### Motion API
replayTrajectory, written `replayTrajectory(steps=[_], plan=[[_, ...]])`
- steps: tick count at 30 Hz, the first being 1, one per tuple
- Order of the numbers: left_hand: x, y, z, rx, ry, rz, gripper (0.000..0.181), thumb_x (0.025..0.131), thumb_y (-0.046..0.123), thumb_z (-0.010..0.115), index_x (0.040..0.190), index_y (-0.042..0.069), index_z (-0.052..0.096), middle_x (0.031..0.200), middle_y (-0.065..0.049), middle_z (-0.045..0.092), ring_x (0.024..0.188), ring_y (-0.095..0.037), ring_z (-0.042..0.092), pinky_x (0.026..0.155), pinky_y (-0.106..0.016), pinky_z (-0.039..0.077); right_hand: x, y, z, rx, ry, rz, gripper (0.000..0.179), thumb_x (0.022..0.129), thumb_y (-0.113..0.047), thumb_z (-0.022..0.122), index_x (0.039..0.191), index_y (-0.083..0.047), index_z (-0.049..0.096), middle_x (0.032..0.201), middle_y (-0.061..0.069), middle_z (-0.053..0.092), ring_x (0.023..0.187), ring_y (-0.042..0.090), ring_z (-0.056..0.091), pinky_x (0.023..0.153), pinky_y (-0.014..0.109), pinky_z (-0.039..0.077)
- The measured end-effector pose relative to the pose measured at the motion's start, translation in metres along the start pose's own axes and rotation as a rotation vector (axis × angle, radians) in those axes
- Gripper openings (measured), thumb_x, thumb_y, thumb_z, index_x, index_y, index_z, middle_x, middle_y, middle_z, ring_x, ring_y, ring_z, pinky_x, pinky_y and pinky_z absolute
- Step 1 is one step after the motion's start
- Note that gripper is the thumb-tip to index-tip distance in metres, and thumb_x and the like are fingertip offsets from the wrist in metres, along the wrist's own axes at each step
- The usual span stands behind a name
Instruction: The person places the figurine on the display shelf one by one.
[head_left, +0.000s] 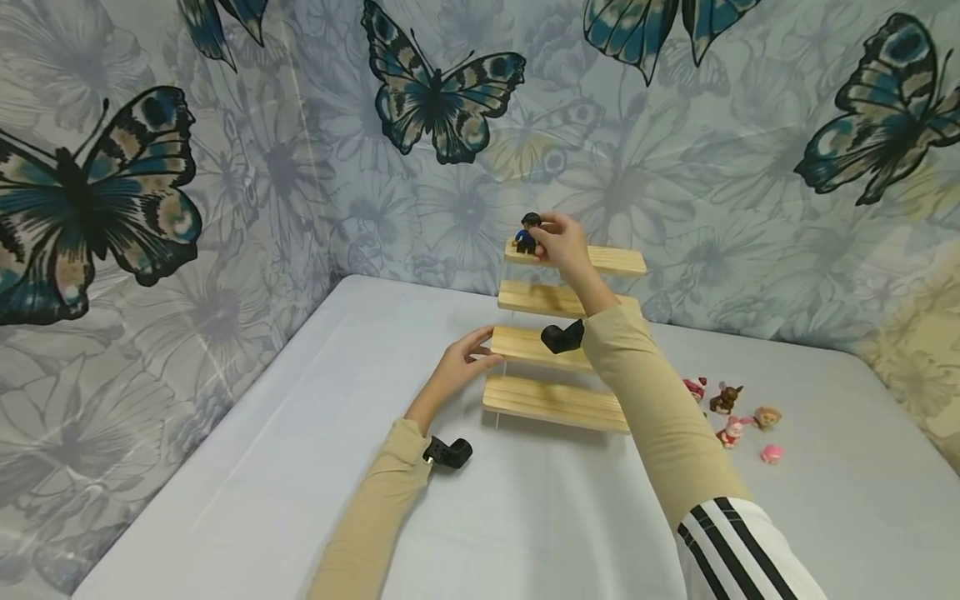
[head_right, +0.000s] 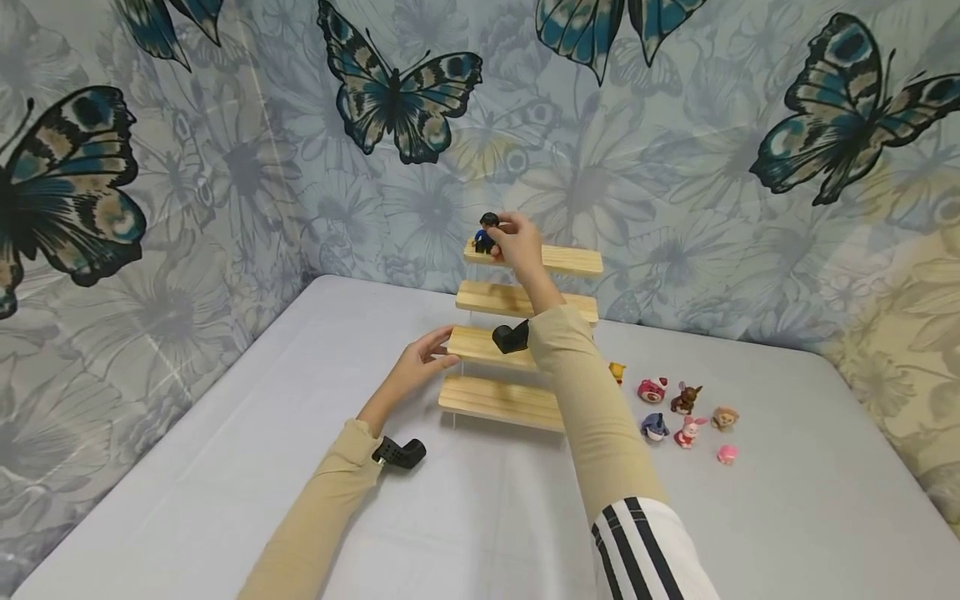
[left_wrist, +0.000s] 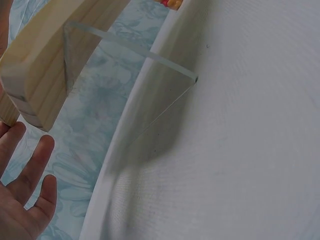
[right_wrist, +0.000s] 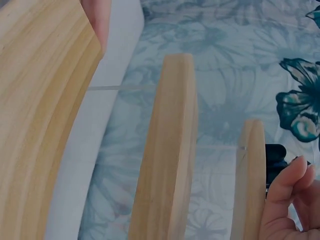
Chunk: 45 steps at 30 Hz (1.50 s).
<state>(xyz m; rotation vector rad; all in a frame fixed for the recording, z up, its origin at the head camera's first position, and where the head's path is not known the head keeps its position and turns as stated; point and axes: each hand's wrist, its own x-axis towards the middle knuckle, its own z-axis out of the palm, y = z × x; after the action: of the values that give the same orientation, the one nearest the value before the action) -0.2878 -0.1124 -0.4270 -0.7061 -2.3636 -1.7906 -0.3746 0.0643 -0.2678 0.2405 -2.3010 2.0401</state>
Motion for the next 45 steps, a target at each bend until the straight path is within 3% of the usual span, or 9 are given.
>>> replayTrajectory(steps=[7,15,19,25,29,37,45], plan=[[0.002,-0.002,0.003,-0.016,0.006,0.002,0.057,0.085,0.018,0.063,0.135,0.004,0.039,0.133,-0.010,0.043,0.100,-0.019,0.054,0.081,-0.031,0.042,0.001,-0.001,-0.004,0.064,-0.019,0.032,0.036,0.091,-0.007,0.052,0.127,-0.005,0.048,0.107,0.010,0.051,0.050,0.010,0.044,0.046,0.021,0.042],[-0.008,0.032,-0.001,-0.018,-0.014,-0.009,0.055,0.087,0.011,0.061,0.133,-0.004,0.037,0.132,-0.020,0.041,0.102,-0.030,0.052,0.083,-0.036,0.041,-0.001,0.003,-0.011,0.213,-0.034,0.058,0.053,0.089,0.000,0.053,0.138,-0.008,0.033,0.121,0.014,0.040,0.057,0.012,0.045,0.051,0.021,0.043],[-0.009,0.035,-0.001,-0.013,-0.008,-0.042,0.055,0.087,0.012,0.061,0.134,-0.004,0.036,0.132,-0.018,0.041,0.102,-0.028,0.052,0.083,-0.036,0.040,-0.008,0.005,-0.020,0.221,-0.022,0.007,0.051,0.089,0.001,0.052,0.136,-0.007,0.035,0.128,0.016,0.038,0.057,0.012,0.046,0.052,0.021,0.044],[-0.008,0.036,-0.001,-0.028,-0.013,-0.051,0.055,0.087,0.012,0.061,0.135,-0.002,0.037,0.133,-0.018,0.039,0.103,-0.029,0.051,0.083,-0.037,0.041,-0.022,0.012,-0.044,0.222,-0.024,-0.110,0.047,0.089,0.002,0.053,0.133,-0.006,0.039,0.124,0.013,0.042,0.054,0.011,0.047,0.053,0.022,0.044],[-0.009,0.035,0.000,-0.034,-0.013,-0.052,0.055,0.087,0.010,0.061,0.134,-0.002,0.037,0.133,-0.018,0.040,0.103,-0.031,0.051,0.082,-0.037,0.041,-0.038,0.018,-0.063,0.183,-0.026,-0.140,0.045,0.088,-0.002,0.057,0.130,-0.006,0.042,0.123,0.013,0.044,0.053,0.010,0.047,0.052,0.021,0.043],[-0.010,0.036,0.004,-0.032,-0.046,-0.063,0.057,0.087,0.011,0.060,0.136,-0.001,0.034,0.134,-0.018,0.038,0.104,-0.030,0.051,0.083,-0.037,0.042,-0.093,0.034,-0.113,0.130,-0.109,-0.231,0.041,0.086,-0.001,0.058,0.126,0.000,0.046,0.117,0.012,0.048,0.049,0.011,0.046,0.047,0.022,0.042],[-0.007,0.026,0.001,-0.018,-0.043,-0.104,0.061,0.086,0.023,0.062,0.138,0.006,0.034,0.136,-0.012,0.038,0.106,-0.024,0.050,0.083,-0.036,0.042,-0.122,0.047,-0.145,0.025,-0.049,-0.208,0.037,0.087,-0.011,0.059,0.121,0.000,0.051,0.119,0.009,0.049,0.054,0.013,0.046,0.050,0.023,0.041]])
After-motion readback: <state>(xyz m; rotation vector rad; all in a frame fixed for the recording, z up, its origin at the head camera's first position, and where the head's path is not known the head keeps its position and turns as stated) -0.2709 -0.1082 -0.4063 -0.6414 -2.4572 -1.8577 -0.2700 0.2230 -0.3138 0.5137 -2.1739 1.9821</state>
